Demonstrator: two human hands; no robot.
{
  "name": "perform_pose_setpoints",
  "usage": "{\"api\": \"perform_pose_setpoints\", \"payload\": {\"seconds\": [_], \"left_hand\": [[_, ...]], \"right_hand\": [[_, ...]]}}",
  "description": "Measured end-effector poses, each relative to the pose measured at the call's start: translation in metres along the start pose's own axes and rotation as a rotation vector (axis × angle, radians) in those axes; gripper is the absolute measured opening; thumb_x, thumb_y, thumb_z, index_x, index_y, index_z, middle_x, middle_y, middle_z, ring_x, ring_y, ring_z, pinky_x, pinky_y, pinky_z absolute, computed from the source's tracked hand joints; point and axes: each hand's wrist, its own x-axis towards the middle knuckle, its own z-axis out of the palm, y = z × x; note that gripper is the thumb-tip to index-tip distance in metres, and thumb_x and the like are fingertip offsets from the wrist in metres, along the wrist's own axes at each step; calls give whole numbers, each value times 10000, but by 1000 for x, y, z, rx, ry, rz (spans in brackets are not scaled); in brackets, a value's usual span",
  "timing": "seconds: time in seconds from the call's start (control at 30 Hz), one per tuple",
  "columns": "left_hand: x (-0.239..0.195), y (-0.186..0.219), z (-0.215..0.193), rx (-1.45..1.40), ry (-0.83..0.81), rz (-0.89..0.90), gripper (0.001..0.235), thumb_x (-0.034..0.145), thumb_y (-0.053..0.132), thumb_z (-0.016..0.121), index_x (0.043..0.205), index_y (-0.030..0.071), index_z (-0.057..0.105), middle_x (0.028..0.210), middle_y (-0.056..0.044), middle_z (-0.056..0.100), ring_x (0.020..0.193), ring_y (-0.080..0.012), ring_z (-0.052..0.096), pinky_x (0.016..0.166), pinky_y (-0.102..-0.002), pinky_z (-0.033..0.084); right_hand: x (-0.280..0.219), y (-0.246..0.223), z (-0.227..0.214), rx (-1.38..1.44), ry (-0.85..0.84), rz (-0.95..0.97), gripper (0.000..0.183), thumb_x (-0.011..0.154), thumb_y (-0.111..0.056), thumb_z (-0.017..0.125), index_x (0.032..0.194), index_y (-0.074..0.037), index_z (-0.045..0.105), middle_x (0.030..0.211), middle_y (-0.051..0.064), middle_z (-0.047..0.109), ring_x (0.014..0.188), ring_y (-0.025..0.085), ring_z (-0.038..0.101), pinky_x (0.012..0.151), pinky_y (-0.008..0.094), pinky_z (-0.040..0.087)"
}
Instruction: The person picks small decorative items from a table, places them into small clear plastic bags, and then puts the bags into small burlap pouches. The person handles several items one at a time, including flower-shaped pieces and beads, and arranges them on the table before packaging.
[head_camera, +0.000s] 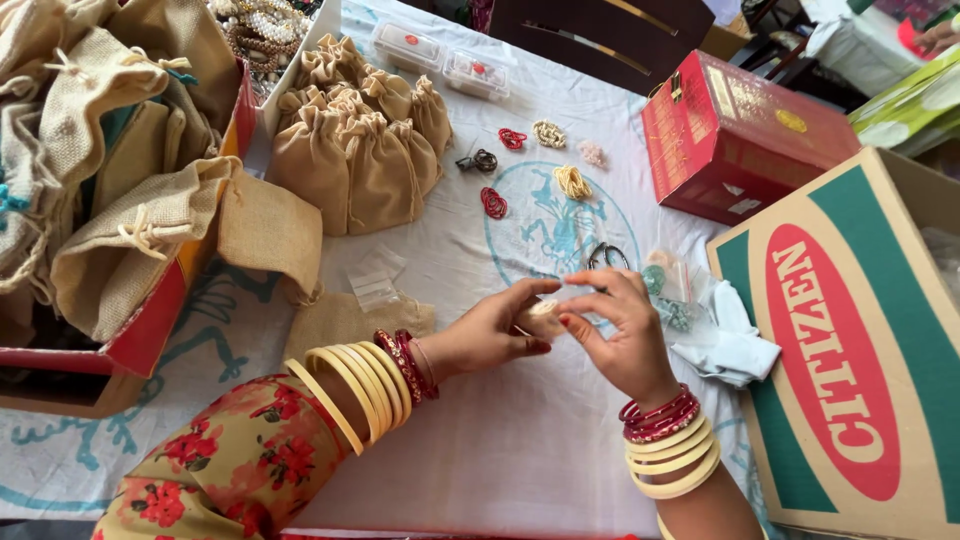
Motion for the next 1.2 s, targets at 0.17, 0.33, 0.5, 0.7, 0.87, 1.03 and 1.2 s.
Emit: {"api": "perform_pose_setpoints", "payload": {"seconds": [0.17,0.33,0.5,0.7,0.87,1.03,1.2], "left_hand": [[6,-10,-6,9,147,-42,381,935,-4,687,1297,-24,571,1058,-76,701,939,-114,681,844,-289,589],[4,0,-4,51,204,-100,342,914,8,703,1241,4,602,962,-45,708,850,-92,664,768,-274,574],[-4,20,3,218,230,-99,308,892,22,730,1182,17,628,940,-28,722,848,-70,672,761,-267,579],[-5,15,0,315,205,-117,280,899,72,722,1169,44,655,917,-39,755,851,-89,704,783,-282,582],[-6,19,0,335,234,-92,279,898,62,703,1174,60,663,954,-49,774,888,-108,728,806,-292,596],[-7,23,2,406,202,-103,260,900,79,712,1156,61,669,930,-61,777,872,-126,731,793,-298,591],[-7,28,3,502,169,-120,248,904,110,710,1144,69,668,931,-55,784,870,-128,744,787,-295,585]], "right_hand": [[-21,50,16,497,8,484,144,891,-63,781,1028,-21,769,905,41,737,753,98,598,652,237,470],[-10,43,10,790,28,634,339,887,-68,751,1206,-25,647,886,42,734,723,70,640,604,208,472],[-10,38,10,830,0,632,420,889,-82,732,1292,-67,615,877,12,719,733,52,640,616,199,474],[-29,70,12,748,108,633,129,948,-90,733,1046,-6,741,843,18,739,698,55,609,610,201,458],[-24,106,-14,378,419,651,116,986,-43,711,1087,1,750,868,32,718,699,52,599,587,188,453],[-44,169,-32,159,541,731,204,981,31,633,1179,36,682,942,70,739,753,71,665,571,206,524],[-55,204,-27,271,601,791,297,982,64,589,1278,57,594,1018,120,738,785,104,686,592,224,558]]}}
